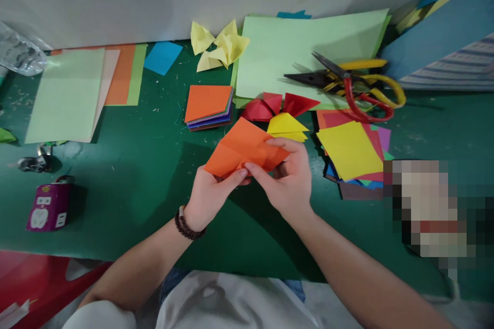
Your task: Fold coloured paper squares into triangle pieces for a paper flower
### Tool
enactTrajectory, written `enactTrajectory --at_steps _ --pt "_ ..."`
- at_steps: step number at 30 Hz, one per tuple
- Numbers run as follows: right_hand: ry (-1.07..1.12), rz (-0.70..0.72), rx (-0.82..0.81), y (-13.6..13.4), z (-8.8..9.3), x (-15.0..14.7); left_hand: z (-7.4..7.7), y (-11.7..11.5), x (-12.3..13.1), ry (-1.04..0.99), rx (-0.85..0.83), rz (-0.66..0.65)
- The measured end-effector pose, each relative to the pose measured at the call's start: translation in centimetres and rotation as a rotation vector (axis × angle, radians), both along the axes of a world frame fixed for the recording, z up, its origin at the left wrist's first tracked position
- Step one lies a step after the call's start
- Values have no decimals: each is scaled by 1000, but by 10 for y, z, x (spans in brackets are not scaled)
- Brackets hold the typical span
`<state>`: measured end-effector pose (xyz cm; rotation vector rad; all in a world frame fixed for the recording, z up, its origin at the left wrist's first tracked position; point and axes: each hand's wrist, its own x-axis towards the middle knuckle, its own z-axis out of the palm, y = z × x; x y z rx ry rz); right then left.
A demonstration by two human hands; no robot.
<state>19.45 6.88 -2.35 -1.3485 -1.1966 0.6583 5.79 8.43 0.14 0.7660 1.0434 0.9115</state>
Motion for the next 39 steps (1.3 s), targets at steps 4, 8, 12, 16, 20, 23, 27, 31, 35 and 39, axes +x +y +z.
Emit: enactTrajectory --at_steps 4,8,12,16,20,23,27,31,35,39 --pt "9 9 17 0 2 0 -1 0 0 -2 -7 6" --pt "-20 5 44 0 2 -1 -3 0 0 8 -17 34" --pt "-49 10 85 0 0 0 -4 1 0 40 -21 52" --pt "-13 23 115 1 -1 3 -2 4 -2 65 -36 123" --pt "61 117 5 2 -4 4 -1 5 -4 46 -38 171" --pt "214 178 -123 1 -3 2 -1 3 -2 67 0 129" --pt "352 147 -261 -1 2 0 -5 -1 -1 91 17 99" --pt "440 136 -302 0 5 1 -7 -2 -1 107 33 81" --pt "554 145 -333 2 4 3 -4 0 1 74 42 18" --pt "664 69 -356 5 4 7 0 0 1 88 -5 -120"
